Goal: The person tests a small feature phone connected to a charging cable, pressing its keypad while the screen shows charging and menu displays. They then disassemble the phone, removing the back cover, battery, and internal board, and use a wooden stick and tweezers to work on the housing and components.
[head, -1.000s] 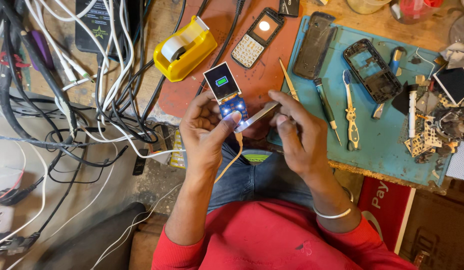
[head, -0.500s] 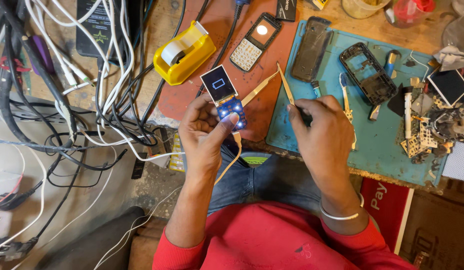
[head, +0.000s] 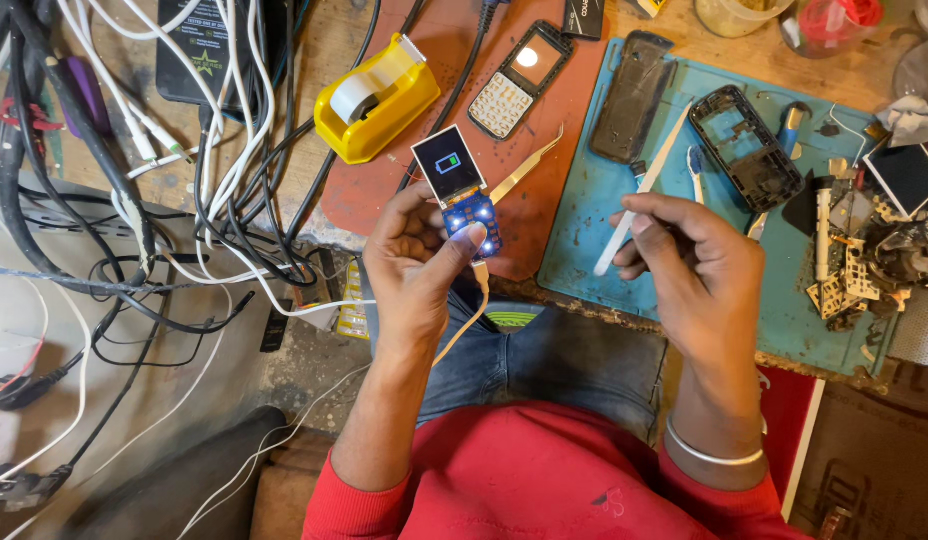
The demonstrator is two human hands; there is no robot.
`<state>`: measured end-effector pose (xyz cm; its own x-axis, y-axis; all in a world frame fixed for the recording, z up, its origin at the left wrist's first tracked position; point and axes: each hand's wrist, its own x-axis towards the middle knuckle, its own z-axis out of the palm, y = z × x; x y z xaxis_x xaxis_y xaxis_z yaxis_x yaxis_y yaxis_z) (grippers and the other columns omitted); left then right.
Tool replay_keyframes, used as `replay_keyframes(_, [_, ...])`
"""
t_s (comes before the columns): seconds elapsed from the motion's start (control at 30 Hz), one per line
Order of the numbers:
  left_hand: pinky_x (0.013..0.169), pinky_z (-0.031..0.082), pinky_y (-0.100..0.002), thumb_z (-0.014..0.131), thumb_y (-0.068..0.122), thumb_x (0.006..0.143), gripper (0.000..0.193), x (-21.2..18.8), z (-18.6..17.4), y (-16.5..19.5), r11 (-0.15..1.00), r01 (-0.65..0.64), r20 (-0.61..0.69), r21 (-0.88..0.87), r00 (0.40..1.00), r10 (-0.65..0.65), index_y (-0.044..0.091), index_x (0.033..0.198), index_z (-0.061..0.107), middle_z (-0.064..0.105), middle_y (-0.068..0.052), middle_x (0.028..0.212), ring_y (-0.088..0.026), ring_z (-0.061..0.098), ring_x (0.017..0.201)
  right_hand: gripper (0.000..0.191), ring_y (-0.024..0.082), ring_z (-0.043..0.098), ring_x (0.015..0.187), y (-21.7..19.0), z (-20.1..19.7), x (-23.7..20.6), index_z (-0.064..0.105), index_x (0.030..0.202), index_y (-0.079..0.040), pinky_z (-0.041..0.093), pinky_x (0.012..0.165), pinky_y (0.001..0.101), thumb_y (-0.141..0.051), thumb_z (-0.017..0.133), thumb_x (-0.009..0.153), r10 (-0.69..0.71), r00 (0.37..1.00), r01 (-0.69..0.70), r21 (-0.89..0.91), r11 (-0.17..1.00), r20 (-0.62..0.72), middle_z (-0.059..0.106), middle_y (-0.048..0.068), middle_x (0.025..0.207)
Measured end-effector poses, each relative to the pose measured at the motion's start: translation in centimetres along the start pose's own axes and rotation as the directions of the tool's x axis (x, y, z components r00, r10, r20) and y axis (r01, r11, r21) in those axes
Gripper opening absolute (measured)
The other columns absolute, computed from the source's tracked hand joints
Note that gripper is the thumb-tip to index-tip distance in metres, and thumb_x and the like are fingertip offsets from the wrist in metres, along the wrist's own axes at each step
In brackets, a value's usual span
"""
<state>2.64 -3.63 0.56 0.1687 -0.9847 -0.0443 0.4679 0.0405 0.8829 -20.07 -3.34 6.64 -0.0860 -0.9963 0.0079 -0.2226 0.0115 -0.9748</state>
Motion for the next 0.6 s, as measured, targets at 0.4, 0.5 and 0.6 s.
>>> replay_keyframes(0.4, [0.090, 0.060, -0.029, 0.077, -0.008, 0.088, 0.047, -0.4, 0.2, 0.0, 0.999, -0.046, 0.013, 0.021, 0.999, 0.045, -0.002, 0.131, 0.060, 0.070, -0.009, 0.109, -0.014, 0.069, 0.098, 0.025, 0.023, 0.074, 0.100, -2.3, 1.9, -0.2, 0.067, 0.122, -0.003, 0.059, 0.087, 0.0314, 0.000, 0.073, 0.098, -0.411, 0.870, 0.483, -0.296, 0.824, 0.273, 0.074, 0.012, 0.110])
replay_keyframes(0.5, [0.091, 0.060, -0.029, 0.077, -0.008, 0.088, 0.046, -0.3, 0.4, 0.6, 0.999, -0.039, 0.013, 0.006, 0.999, 0.038, -0.002, 0.130, 0.060, 0.070, -0.009, 0.109, -0.014, 0.070, 0.099, 0.030, 0.023, 0.073, 0.097, -3.2, 2.9, 0.6, 0.065, 0.133, -0.002, 0.058, 0.084, 0.0330, -0.002, 0.065, 0.103, -0.427, 0.825, 0.525, -0.224, 0.821, 0.370, 0.075, 0.011, 0.109])
replay_keyframes(0.6, [0.092, 0.060, -0.029, 0.078, -0.007, 0.088, 0.046, -0.1, 0.8, 1.3, 0.999, -0.048, 0.008, 0.011, 0.999, 0.048, -0.002, 0.131, 0.060, 0.069, -0.008, 0.109, -0.013, 0.069, 0.100, 0.023, 0.022, 0.075, 0.093, -3.8, 4.0, 1.3, 0.063, 0.128, -0.001, 0.058, 0.079, 0.0325, -0.008, 0.063, 0.105, -0.315, 0.874, 0.416, -0.236, 0.878, 0.371, 0.075, 0.011, 0.105])
